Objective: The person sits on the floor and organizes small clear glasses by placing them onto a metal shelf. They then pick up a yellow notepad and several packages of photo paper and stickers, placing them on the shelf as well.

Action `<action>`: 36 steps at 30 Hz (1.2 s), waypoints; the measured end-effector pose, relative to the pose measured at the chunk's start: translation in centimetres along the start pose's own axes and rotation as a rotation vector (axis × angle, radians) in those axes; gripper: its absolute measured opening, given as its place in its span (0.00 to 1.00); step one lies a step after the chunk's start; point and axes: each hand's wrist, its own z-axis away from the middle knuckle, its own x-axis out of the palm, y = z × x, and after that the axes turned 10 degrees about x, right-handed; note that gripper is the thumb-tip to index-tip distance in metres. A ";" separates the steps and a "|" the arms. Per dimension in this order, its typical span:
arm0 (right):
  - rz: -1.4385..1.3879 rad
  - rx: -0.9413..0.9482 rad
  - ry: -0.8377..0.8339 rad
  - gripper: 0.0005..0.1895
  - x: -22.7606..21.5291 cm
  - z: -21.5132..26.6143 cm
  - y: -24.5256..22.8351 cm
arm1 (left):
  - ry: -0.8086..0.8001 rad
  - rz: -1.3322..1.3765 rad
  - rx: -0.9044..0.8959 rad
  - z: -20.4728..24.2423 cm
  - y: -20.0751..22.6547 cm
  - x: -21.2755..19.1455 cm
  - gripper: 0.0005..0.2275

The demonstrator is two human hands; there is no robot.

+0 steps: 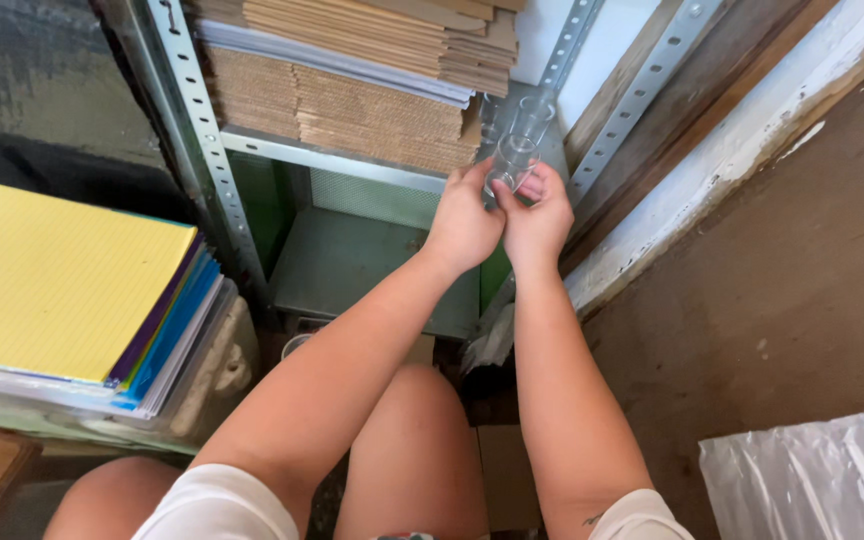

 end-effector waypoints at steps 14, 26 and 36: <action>0.401 0.221 -0.044 0.25 4.4 -8.5 5.9 | -0.256 0.186 -0.421 -6.6 -0.6 1.1 0.31; 0.269 0.280 -0.004 0.14 5.3 -8.1 4.0 | -0.235 0.320 -0.511 -5.2 7.0 -2.9 0.34; 0.379 0.227 0.042 0.13 6.3 -9.2 4.9 | -0.190 0.435 -0.537 -4.7 7.3 -3.7 0.32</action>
